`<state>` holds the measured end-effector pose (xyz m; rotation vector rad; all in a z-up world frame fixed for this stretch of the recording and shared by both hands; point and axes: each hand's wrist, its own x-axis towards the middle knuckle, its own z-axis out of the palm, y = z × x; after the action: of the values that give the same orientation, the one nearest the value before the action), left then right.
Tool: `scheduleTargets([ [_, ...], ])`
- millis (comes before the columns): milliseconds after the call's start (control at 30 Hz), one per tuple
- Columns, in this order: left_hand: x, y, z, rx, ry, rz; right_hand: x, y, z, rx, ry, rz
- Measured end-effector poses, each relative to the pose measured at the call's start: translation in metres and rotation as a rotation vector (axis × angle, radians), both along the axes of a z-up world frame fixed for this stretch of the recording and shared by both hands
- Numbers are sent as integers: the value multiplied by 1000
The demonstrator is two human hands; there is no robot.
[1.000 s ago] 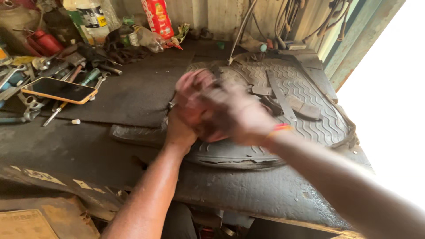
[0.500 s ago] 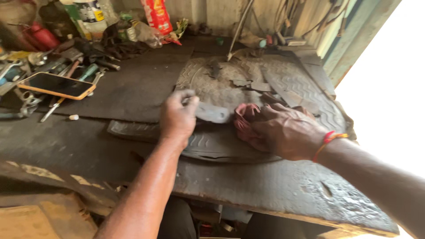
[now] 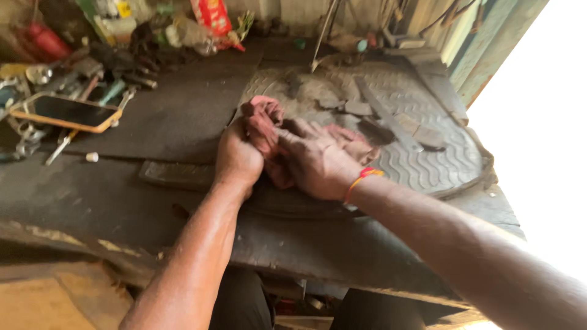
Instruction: The person uses a metal file to shape and smooth the edges of a small, dark rubber piece on a workbench. They repeatedly rub the file against the rubber, then wipe the piece with a cloth to remove debris and inspect the surface.
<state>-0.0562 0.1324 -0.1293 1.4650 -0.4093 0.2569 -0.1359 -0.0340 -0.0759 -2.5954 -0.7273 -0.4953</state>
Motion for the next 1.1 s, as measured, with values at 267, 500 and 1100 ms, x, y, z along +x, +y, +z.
scheduleTargets([
  [267,-3,-2,7,284,-46,184,-33,-40,8,-261,2,-60],
  [500,-9,-1,6,125,-97,47,-65,-55,61,-428,-118,179],
  [1100,-6,-4,10,-12,-137,-136,-15,-21,2,24,-8,-87],
])
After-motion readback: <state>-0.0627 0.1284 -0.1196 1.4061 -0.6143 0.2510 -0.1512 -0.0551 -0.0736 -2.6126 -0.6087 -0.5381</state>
